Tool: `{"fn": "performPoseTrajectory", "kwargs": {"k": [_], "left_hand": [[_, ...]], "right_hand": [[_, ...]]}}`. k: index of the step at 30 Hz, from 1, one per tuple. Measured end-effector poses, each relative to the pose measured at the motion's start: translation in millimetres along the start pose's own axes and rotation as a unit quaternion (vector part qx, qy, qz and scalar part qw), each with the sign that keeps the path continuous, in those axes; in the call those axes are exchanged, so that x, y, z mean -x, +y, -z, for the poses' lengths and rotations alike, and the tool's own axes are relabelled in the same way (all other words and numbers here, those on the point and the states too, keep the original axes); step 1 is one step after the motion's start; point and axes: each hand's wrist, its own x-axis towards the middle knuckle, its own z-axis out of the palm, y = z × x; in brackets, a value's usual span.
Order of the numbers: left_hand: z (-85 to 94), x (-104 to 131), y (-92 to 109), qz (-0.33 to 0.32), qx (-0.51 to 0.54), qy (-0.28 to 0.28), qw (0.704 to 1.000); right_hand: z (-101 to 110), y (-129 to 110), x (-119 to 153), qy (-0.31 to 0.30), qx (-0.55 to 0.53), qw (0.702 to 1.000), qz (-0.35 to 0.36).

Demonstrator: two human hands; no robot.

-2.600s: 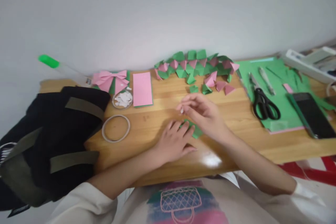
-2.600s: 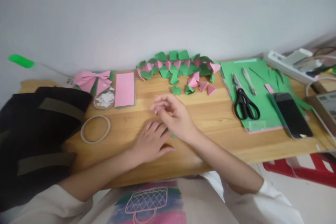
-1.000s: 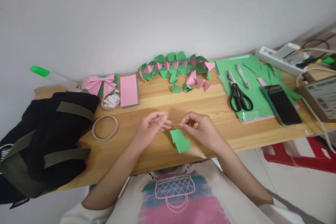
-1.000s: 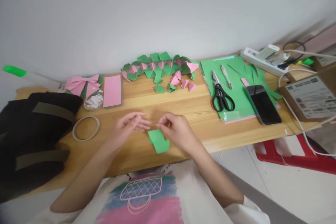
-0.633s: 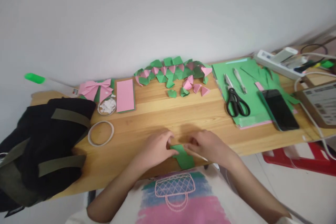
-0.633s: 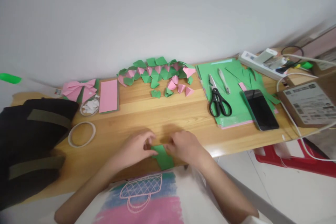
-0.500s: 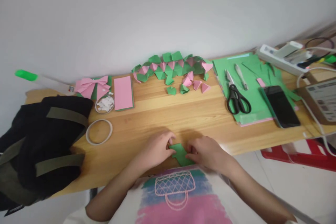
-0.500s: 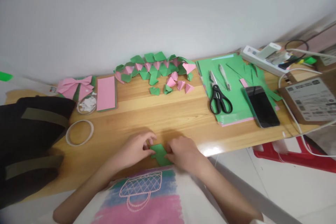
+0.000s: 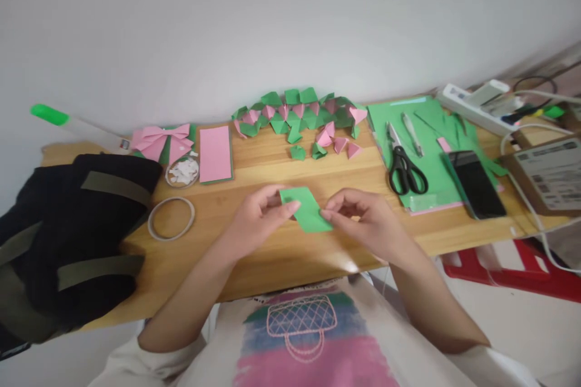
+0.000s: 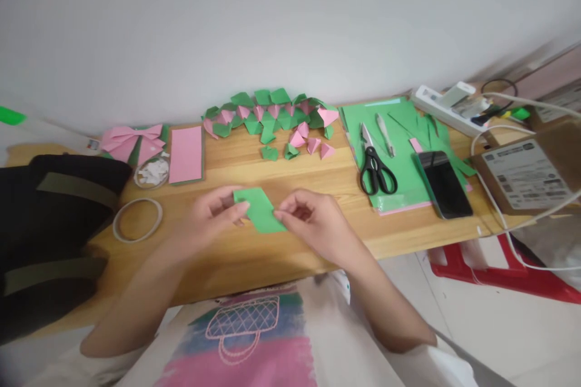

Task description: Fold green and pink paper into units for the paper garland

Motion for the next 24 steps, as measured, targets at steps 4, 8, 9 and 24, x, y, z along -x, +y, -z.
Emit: {"fn": "performPoseTrajectory", "kwargs": {"k": [4,8,9,24], "left_hand": [[11.5,-4.3,39.6,-0.077,0.117,0.051,0.989],[23.7,-1.8,70.5,-0.160,0.148,0.110,0.970],[26.5,-1.1,75.4,-0.178,0.154,0.117,0.965],[39.6,-10.5,71.2,-0.260,0.250,0.128,0.924]], "right_hand": [[0.5,-32.6,-19.1,0.073,-0.114,0.987,0.086],[2.0,-59.3,-33.4,0.065,-0.175,0.974,0.131],[2.5,-65.0,-36.6,0.056,-0.186,0.971,0.137],[-8.7,-96.3,-60.8,0.075,-0.234,0.957,0.151]]}}
